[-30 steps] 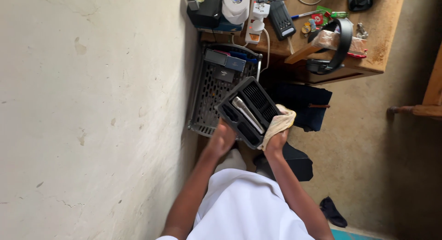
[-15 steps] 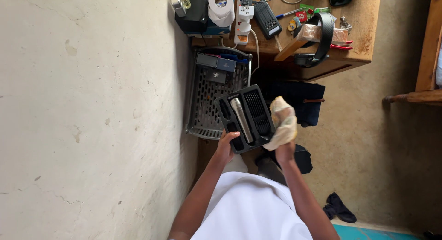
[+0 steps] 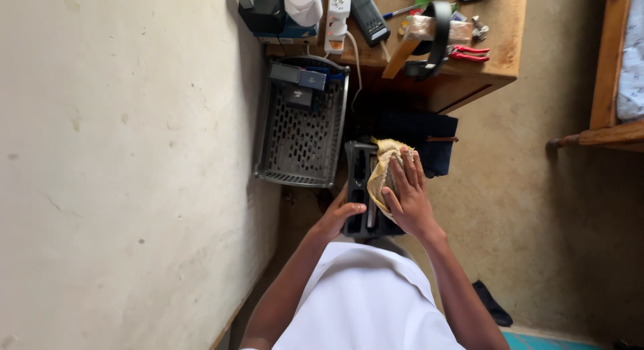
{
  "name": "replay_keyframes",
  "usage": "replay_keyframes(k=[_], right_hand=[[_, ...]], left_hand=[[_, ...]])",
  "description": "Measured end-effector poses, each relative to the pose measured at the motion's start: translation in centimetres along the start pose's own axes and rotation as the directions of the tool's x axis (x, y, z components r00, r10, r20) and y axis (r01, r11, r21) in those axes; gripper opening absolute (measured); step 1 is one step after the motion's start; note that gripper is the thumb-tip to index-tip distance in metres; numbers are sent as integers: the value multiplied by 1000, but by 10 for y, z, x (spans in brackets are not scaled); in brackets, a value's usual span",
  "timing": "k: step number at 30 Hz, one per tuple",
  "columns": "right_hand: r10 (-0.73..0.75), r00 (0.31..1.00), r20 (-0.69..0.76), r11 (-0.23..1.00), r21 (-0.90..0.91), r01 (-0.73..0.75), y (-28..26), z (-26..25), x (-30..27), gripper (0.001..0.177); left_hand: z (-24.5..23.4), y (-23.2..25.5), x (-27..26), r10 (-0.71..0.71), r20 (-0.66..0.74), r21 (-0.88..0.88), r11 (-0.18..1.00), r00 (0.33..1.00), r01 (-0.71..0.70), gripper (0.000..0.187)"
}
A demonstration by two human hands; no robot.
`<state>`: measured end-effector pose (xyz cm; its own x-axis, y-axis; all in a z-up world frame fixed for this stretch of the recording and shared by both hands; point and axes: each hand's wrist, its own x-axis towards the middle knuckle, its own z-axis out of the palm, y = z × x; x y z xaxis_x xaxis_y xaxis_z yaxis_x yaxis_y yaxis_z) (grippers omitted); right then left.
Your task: The person wipes a black plastic tray and several small boxes with a cloth in a bedroom. They pick up each item from a metal rack, wipe it thoroughly, and place it on a wooden desk or back into the rack.
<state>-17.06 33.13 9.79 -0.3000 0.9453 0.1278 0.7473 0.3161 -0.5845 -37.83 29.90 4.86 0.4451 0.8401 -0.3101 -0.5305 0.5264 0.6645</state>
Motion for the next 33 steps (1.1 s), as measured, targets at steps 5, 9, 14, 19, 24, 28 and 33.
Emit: replay_keyframes(k=[5,9,14,19,24,28,33], right_hand=[[-9,1000,26,1000,17,8,9,-36,-32,67],[-33,972,231,999,-20,39,21,-47,-81,66],[-74,975,208,997,-21,80,53,-74,-109,68],[-15,999,47,999,-36,16,78,-106,-106,72],[132,991,-12,982,135,-129,92,-126,-118,50],[362,924,124,912,158,-379,94,-141,-126,43],[446,881,-158,781,550,-296,120,-130,-145,42]], left_hand=[[35,-49,-9,8,-7,2,1000,1000,-8,94],[65,-63,-11,41,-54,-168,985,998,-50,82],[89,-117,-16,-14,-56,-206,979,998,2,80],[107,-157,-16,-43,19,-140,989,999,46,89],[124,-166,-16,-95,61,-32,995,994,97,95],[125,-162,-16,-90,169,22,996,982,87,94],[130,-164,-12,182,512,-553,818,840,160,96]])
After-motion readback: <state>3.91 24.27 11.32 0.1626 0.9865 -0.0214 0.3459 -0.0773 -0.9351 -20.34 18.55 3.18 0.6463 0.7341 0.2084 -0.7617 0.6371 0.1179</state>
